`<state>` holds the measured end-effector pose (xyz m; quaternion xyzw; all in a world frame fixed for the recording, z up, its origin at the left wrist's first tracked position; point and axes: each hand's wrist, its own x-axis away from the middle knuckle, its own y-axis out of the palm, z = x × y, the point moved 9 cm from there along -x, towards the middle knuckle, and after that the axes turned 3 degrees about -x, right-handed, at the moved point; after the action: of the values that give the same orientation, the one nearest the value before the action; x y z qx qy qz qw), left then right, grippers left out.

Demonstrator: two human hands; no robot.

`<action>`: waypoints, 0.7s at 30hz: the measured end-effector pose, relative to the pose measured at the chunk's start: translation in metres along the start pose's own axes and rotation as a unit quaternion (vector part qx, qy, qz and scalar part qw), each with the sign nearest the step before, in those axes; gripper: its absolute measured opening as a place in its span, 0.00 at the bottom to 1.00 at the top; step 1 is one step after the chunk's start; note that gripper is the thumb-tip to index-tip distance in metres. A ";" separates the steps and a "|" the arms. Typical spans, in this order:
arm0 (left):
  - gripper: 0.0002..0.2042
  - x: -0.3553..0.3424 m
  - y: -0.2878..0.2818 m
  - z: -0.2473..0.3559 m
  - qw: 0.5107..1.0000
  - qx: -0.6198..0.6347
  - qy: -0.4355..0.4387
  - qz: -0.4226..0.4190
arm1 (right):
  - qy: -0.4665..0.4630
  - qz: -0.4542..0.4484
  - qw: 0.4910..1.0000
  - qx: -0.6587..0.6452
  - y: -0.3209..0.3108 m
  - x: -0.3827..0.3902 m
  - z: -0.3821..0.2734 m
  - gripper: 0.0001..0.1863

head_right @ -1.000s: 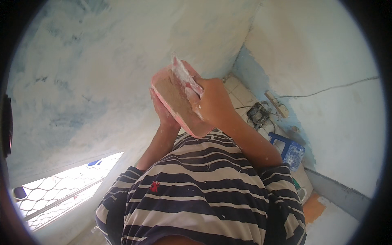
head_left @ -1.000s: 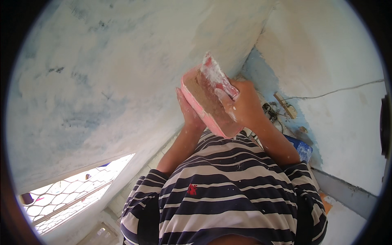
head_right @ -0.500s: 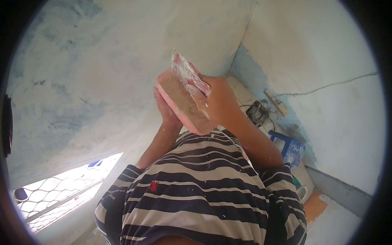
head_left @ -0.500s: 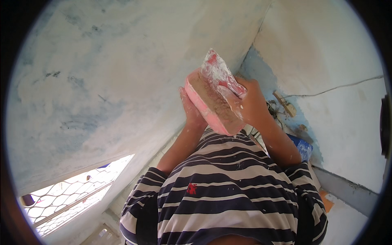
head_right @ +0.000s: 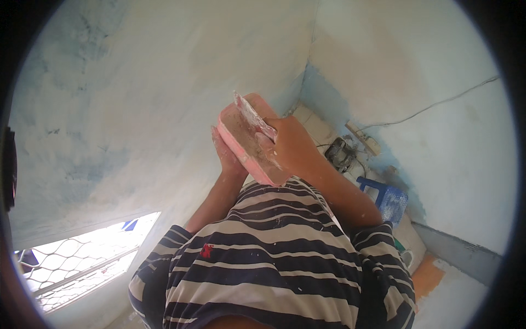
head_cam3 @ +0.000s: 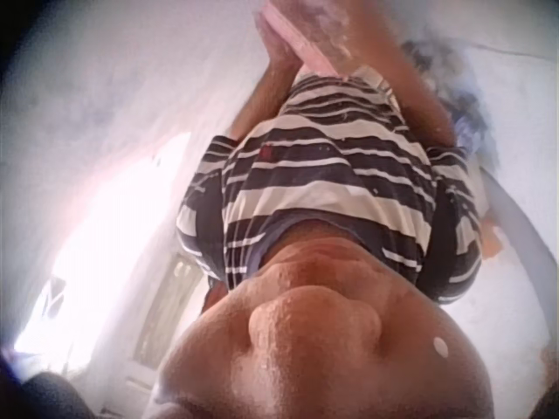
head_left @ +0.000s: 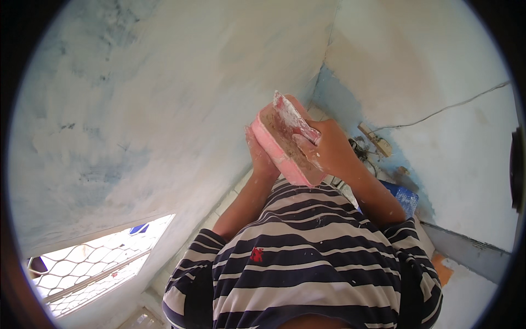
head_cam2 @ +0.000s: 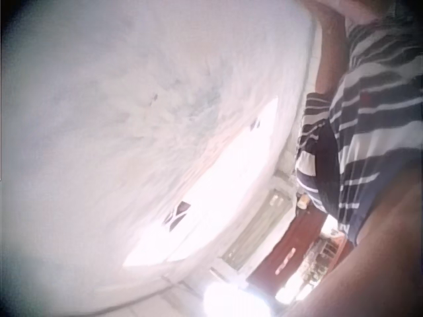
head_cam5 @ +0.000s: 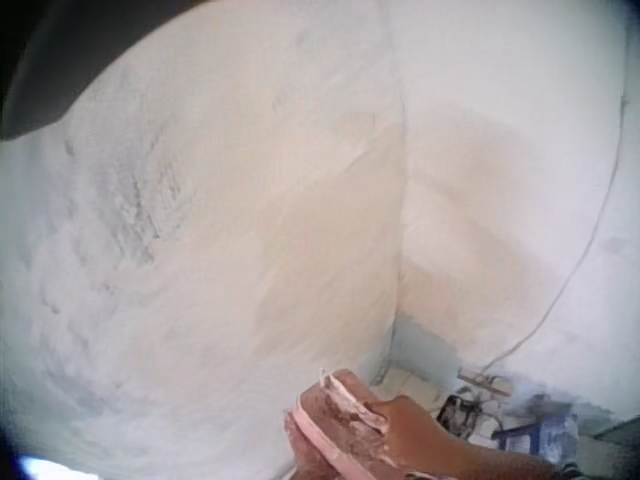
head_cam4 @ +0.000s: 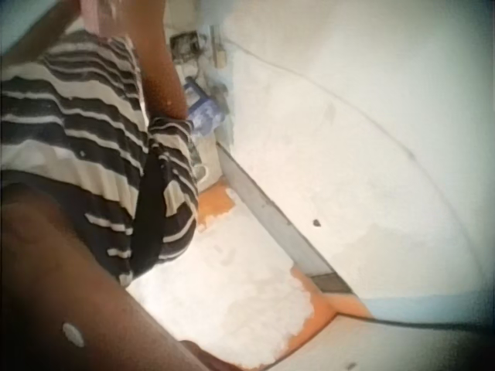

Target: The person uses a tool to take white putty from a pink container and applies it to the upper part of a wall.

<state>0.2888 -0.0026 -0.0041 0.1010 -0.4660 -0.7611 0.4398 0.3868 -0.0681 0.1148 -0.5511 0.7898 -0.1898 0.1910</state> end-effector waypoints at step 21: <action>0.32 -0.006 0.110 -0.124 0.999 0.037 0.017 -0.008 | 0.017 0.027 0.999 -0.011 -0.138 0.045 0.069 0.08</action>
<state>0.4256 -0.0948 0.0146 0.1339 -0.4856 -0.7452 0.4370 0.5180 -0.1605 0.1225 -0.5285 0.8096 -0.1851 0.1760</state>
